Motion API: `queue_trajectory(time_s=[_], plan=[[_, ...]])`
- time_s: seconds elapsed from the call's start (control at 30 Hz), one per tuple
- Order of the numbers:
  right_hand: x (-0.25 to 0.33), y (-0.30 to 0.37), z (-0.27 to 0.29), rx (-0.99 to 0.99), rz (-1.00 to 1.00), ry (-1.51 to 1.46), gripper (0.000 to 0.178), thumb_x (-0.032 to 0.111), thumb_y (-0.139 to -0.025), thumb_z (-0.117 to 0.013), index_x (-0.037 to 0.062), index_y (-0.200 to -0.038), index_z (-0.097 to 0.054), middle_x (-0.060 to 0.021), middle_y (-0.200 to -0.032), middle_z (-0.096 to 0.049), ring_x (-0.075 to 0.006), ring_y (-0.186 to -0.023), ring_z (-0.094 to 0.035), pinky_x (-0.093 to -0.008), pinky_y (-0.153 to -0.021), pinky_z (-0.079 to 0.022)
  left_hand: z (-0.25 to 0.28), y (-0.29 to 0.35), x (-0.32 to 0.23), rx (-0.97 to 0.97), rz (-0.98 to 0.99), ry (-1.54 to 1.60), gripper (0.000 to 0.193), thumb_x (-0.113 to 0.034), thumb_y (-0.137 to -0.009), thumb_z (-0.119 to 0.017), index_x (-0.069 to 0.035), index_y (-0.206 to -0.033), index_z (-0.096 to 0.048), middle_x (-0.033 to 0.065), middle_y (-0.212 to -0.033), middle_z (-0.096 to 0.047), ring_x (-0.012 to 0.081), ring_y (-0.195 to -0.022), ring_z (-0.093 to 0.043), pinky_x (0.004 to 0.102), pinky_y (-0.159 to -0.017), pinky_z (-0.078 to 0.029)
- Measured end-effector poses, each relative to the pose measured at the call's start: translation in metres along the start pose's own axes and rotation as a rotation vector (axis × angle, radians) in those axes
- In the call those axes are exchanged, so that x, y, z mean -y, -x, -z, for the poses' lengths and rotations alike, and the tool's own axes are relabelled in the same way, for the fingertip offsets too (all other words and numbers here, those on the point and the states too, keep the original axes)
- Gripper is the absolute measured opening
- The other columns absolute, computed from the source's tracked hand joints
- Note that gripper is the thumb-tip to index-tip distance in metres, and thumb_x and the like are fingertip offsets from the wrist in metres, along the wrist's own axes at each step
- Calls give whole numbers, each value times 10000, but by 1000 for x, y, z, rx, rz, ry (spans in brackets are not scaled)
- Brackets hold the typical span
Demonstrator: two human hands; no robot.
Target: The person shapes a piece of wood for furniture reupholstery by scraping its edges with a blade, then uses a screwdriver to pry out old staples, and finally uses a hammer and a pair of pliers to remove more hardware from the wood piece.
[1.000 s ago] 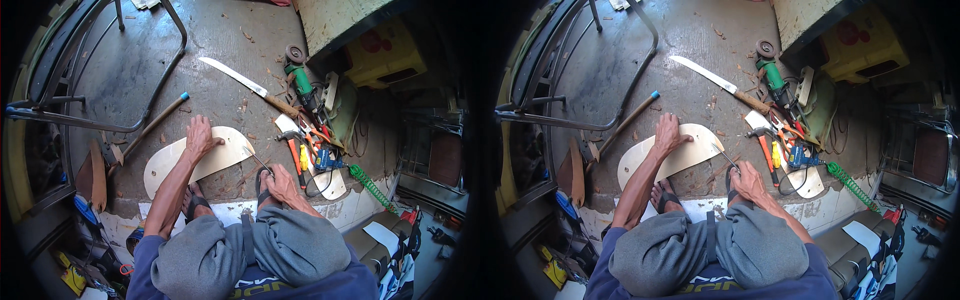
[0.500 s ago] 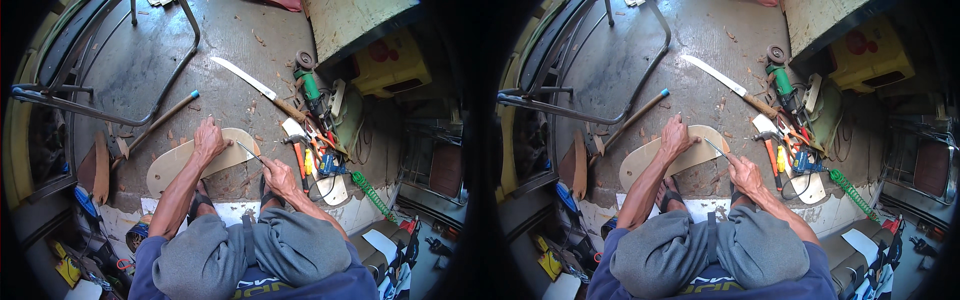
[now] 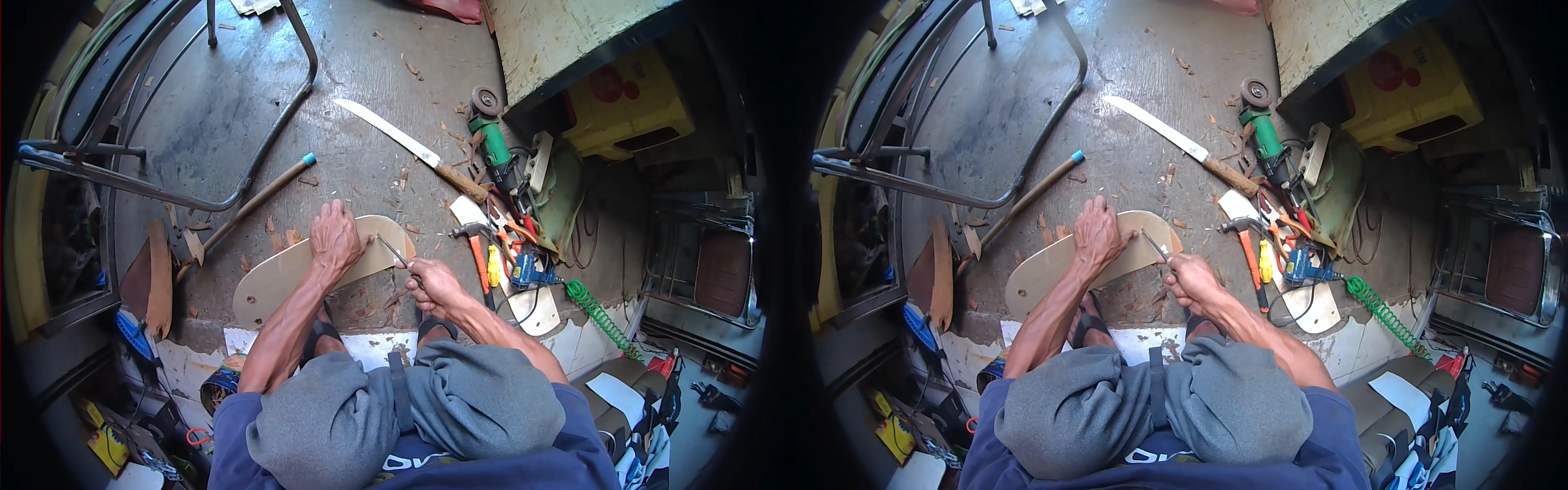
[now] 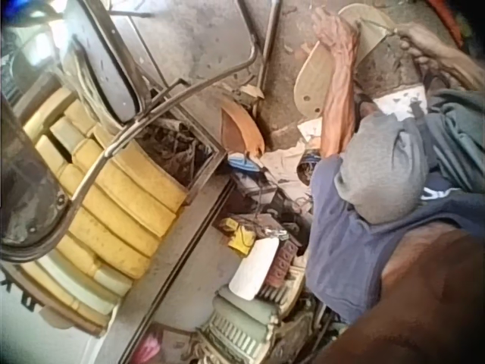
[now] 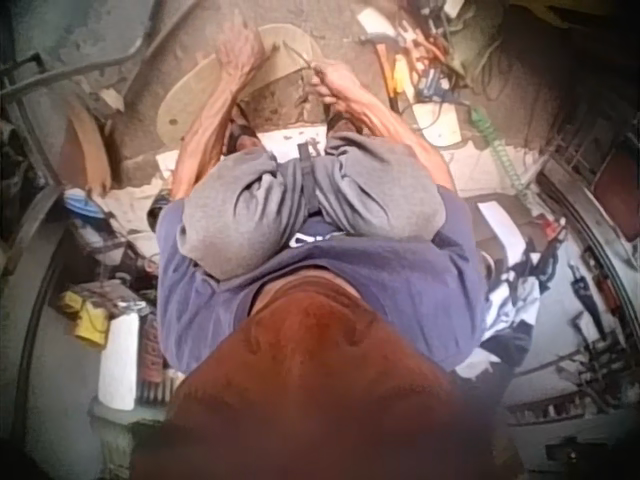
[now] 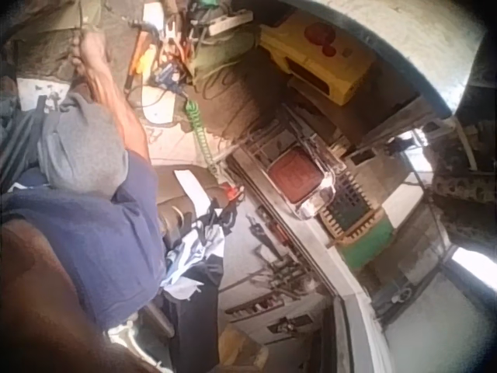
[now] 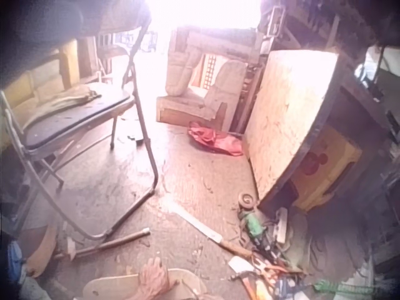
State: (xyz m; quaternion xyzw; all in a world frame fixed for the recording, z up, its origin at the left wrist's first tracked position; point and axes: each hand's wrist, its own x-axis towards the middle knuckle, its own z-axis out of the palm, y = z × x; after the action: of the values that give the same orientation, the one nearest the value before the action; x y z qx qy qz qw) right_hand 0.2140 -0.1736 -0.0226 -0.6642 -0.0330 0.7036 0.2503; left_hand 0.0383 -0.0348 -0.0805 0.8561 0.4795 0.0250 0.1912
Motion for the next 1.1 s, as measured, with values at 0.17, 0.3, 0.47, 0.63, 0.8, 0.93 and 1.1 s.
queue_trajectory(time_s=[0.17, 0.3, 0.47, 0.63, 0.8, 0.93, 1.1], plan=[[-16, -4, 4, -64, 496, 954, 398, 153, -1012, -492, 9, -1370, -593, -191, -948, -700, -283, -678, -713, -439, -550, -557, 1, 4, -9, -22, 2, -8, 514, -430, -725, -884, 22, -910, -726, 142, -1022, -583, 320, -1015, -584, 455, -821, -503], [4, -41, 1, -164, 539, 1331, 377, 122, -1006, -466, -3, -1333, -606, -209, -933, -712, -286, -701, -743, -438, -553, -565, 1, 11, -12, -55, -6, 7, 494, -424, -712, -890, 3, -886, -712, 143, -1026, -578, 322, -1026, -581, 461, -813, -497], [35, -57, -18, 32, 116, 623, 311, 123, -1036, -386, 12, -1186, -636, -113, -834, -654, -176, -584, -639, -327, -444, -454, 2, 15, -9, -76, 41, -33, 482, -406, -716, -877, -17, -941, -703, 130, -1035, -571, 303, -1015, -574, 442, -817, -485], [47, -10, -61, 3, -3, 59, 324, 219, -1077, -356, 77, -932, -608, -3, -677, -548, -75, -514, -479, -244, -390, -297, -7, 21, -24, -226, -36, -69, 473, -403, -729, -871, -25, -919, -658, 135, -1005, -549, 324, -969, -567, 453, -771, -486], [118, -2, -35, -58, 326, 1722, 284, 200, -822, -699, 10, -1012, -795, -256, -1005, -762, -388, -998, -757, -470, -857, -585, -8, 46, -18, -259, -98, -137, 443, -427, -731, -864, -75, -882, -643, 97, -968, -555, 278, -945, -565, 419, -782, -471], [87, -62, 51, 220, 646, 1275, 344, 322, -909, -662, 62, -1094, -793, -182, -901, -776, -324, -847, -762, -443, -767, -585, -5, 38, -21, -243, -71, -86, 440, -399, -739, -864, -59, -897, -633, 111, -982, -547, 308, -949, -575, 427, -745, -492], [-48, -49, 2, 46, 190, 138, 446, 386, -1087, -554, 116, -1441, -578, 18, -724, -496, -79, -511, -456, -262, -460, -395, -5, 35, -27, -287, -94, -119, 449, -431, -696, -876, -81, -864, -649, 106, -955, -547, 293, -933, -574, 434, -757, -486]])
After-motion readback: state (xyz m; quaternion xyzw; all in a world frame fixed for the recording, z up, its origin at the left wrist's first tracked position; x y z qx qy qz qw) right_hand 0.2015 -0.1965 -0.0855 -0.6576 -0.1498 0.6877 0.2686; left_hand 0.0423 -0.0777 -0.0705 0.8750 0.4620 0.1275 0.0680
